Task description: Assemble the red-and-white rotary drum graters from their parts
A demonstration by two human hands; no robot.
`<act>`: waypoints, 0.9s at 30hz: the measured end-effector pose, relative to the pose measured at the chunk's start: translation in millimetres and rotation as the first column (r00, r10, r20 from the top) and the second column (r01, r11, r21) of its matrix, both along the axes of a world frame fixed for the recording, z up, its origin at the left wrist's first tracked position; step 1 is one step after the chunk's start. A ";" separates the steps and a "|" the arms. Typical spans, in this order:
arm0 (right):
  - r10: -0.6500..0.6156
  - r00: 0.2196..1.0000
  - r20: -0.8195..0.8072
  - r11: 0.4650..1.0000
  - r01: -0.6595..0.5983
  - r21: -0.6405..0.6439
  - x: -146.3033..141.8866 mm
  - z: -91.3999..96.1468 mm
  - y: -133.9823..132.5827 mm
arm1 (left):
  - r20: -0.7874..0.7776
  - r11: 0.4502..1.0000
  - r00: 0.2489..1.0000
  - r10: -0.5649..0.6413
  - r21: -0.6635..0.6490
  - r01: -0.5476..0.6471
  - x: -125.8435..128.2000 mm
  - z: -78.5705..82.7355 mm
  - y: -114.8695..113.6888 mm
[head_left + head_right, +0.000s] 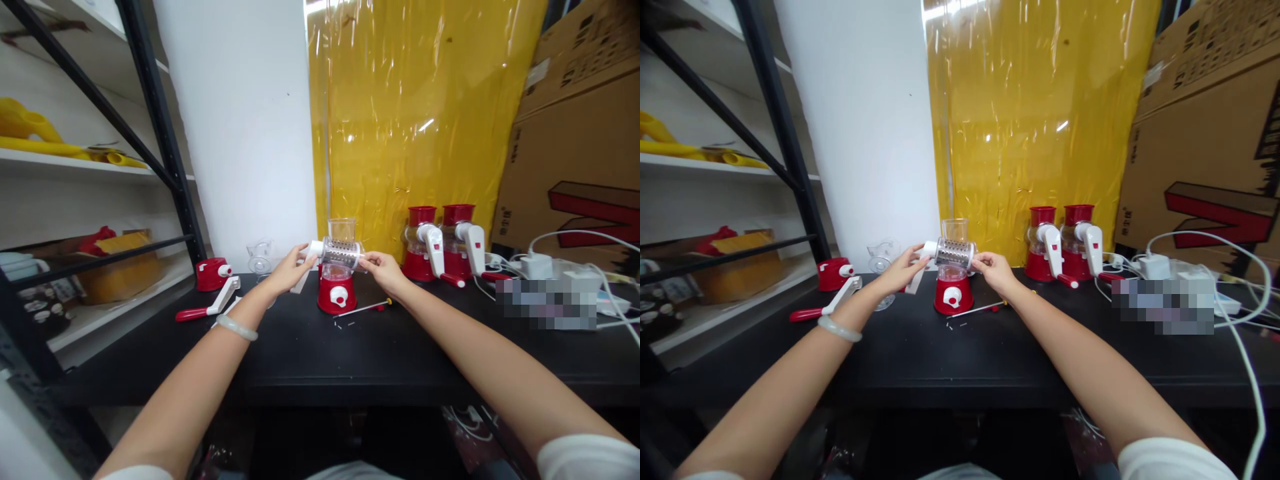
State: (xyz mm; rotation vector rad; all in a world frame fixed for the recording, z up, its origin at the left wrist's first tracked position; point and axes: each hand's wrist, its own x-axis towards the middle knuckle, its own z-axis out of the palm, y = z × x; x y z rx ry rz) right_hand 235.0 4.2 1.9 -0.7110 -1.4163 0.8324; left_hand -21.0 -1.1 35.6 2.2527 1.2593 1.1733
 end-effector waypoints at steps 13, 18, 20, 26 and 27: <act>0.009 0.999 -0.047 1.000 -0.009 0.007 -0.6 -4.7 9.0 | -0.889 0.937 0.299 0.345 0.308 -0.165 10.1 25.4 -108.1; 0.011 0.999 -0.037 1.000 -0.010 0.029 -5.0 -4.8 6.4 | -0.869 0.922 0.322 0.377 0.319 -0.220 23.6 56.0 -115.0; -0.001 1.000 -0.030 0.999 0.002 0.038 -6.9 -4.8 6.0 | -0.828 0.907 0.377 0.416 0.344 -0.245 25.7 69.5 -114.3; -0.024 1.000 0.003 0.997 0.023 0.071 -7.0 -5.5 6.1 | -0.696 0.811 0.416 0.585 0.517 -0.275 36.4 119.8 -96.2; -0.041 0.999 0.023 0.996 0.039 0.077 -6.4 -5.5 5.7 | -0.668 0.790 0.424 0.612 0.541 -0.288 37.8 128.2 -87.5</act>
